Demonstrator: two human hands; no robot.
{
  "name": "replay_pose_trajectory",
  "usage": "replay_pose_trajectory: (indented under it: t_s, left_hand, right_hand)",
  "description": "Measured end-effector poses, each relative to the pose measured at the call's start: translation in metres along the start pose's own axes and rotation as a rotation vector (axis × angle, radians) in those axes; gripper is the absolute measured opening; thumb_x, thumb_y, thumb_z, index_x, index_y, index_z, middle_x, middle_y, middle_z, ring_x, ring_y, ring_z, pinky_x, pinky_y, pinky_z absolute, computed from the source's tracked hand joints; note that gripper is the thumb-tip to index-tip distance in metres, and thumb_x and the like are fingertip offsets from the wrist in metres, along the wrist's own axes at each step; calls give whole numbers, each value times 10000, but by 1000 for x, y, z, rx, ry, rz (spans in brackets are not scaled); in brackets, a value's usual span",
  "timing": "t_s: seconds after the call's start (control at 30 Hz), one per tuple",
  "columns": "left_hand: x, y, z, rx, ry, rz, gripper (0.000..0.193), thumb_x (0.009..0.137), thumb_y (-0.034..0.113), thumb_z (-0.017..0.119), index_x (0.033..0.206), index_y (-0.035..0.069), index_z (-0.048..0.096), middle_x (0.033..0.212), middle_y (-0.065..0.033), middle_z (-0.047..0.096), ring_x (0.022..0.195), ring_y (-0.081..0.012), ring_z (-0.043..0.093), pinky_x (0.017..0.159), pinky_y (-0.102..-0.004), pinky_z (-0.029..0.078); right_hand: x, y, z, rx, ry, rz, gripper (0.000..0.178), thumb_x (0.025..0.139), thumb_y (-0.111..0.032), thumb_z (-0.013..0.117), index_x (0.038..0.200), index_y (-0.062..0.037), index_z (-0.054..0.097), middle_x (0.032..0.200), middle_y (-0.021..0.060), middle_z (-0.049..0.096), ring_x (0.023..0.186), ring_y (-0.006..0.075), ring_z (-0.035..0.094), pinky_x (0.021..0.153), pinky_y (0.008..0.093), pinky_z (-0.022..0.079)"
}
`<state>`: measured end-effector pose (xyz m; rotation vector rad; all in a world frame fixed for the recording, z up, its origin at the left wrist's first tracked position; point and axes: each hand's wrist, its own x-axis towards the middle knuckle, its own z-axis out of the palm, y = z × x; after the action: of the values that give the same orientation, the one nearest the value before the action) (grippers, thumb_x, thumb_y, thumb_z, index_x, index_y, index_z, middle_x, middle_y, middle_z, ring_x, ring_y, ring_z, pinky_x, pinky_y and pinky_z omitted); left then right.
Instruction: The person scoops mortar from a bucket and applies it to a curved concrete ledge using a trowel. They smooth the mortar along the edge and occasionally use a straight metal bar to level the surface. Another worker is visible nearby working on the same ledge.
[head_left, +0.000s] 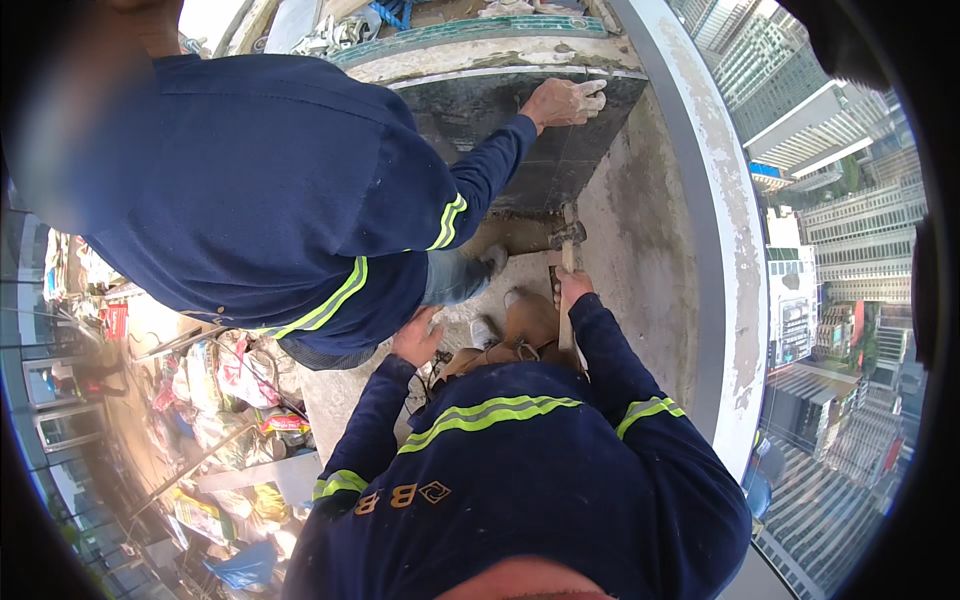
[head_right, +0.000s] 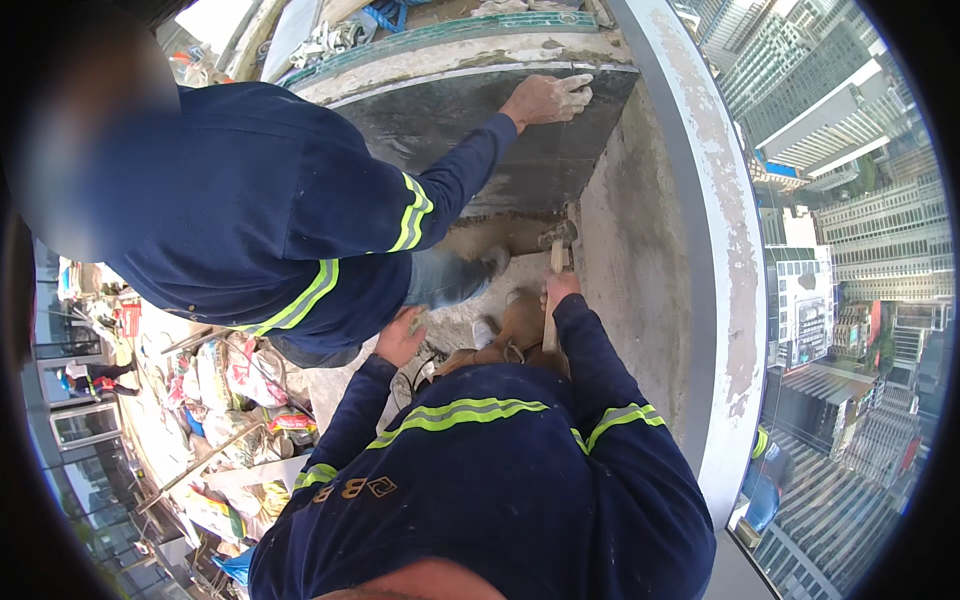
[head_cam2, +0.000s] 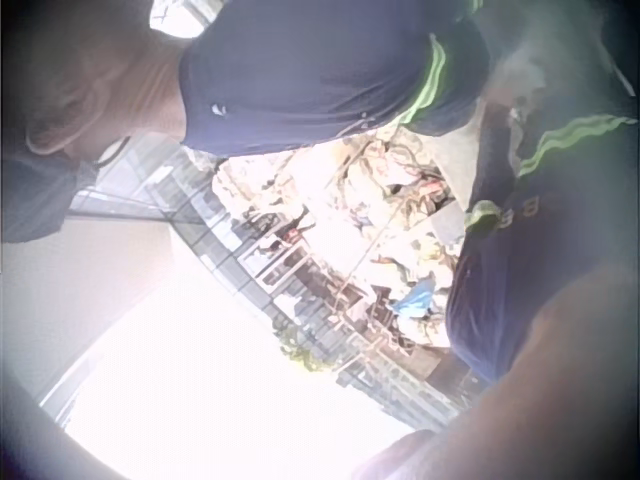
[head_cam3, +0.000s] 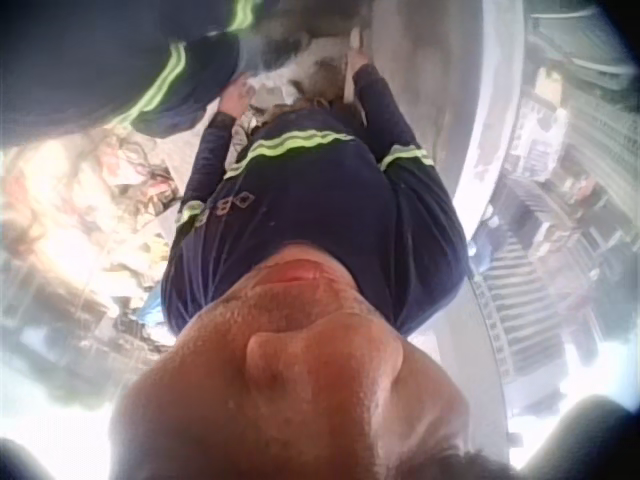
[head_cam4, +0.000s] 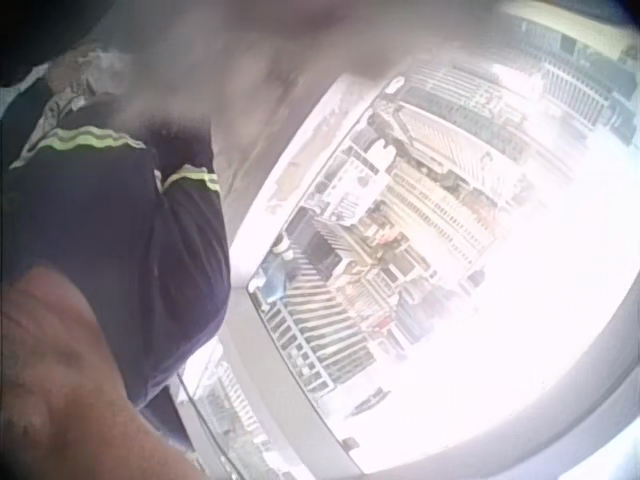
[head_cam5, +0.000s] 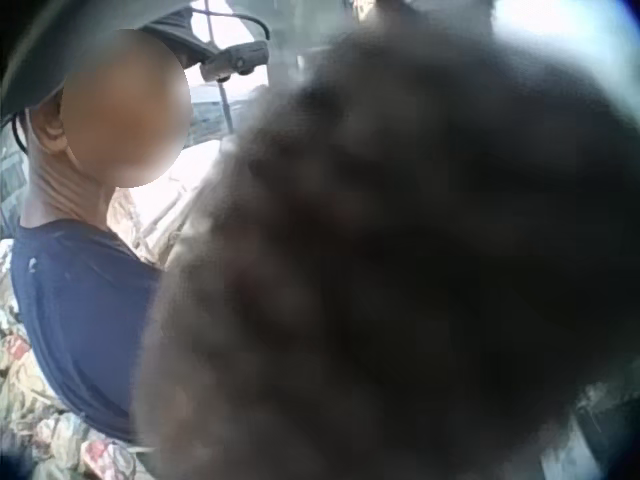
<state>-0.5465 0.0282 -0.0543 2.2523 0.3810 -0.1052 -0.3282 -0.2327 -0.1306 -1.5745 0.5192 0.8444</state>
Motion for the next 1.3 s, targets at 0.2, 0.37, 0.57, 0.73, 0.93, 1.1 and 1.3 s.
replay_pose_trajectory:
  t_s: [0.2, 0.37, 0.57, 0.73, 0.93, 1.1, 1.3]
  left_hand:
    - [124, 150, 37, -48, -159, 474, 340, 815, 122, 583, 1125, -16, 558, 1131, -181, 538, 1068, -343, 525, 908, -370, 421]
    - [191, 202, 67, -134, -211, 501, 310, 815, 96, 582, 1099, -27, 561, 1113, -171, 533, 1057, -337, 519, 892, -375, 424]
    - [249, 230, 91, -109, -194, 476, 285, 822, 101, 580, 1080, -19, 562, 1084, -167, 534, 1020, -337, 524, 862, -374, 434]
    - [282, 247, 106, -117, -113, 456, 278, 813, 98, 592, 1066, -18, 573, 1071, -165, 546, 994, -333, 543, 845, -372, 446]
    - [316, 272, 108, -153, 30, 431, 270, 798, 113, 624, 1026, -27, 594, 1037, -160, 567, 954, -331, 569, 819, -363, 463]
    - [327, 278, 104, -125, 102, 415, 274, 785, 124, 644, 1011, -26, 601, 1030, -154, 572, 942, -317, 578, 808, -353, 467]
    - [346, 272, 95, -13, 289, 439, 230, 761, 87, 665, 970, -2, 627, 1004, -137, 589, 942, -296, 586, 802, -349, 473]
  right_hand:
    - [20, -20, -9, 184, -9, 17, 228, 890, -254, 561, 843, -36, 513, 624, 47, 501, 452, 178, 506, 405, 345, 448]
    - [57, -7, -39, 213, 7, 122, 257, 842, -233, 601, 824, 24, 598, 604, 73, 546, 443, 190, 528, 406, 351, 437]
    - [109, 24, -60, 149, -33, 261, 239, 863, -232, 569, 818, 0, 608, 572, 67, 539, 425, 197, 529, 397, 363, 440]
    - [146, 42, -65, 117, -67, 329, 239, 862, -232, 565, 808, -4, 607, 576, 73, 545, 437, 216, 545, 406, 378, 447]
    - [160, 46, -65, 41, -96, 362, 242, 863, -232, 561, 805, -1, 607, 583, 79, 553, 450, 227, 555, 419, 385, 453]
    - [167, 45, -68, -17, -103, 360, 245, 863, -232, 559, 802, 0, 606, 588, 85, 559, 460, 237, 563, 429, 391, 459]
    - [184, 45, -70, -95, -104, 321, 248, 863, -231, 555, 799, 3, 606, 595, 92, 566, 473, 248, 573, 442, 399, 465]
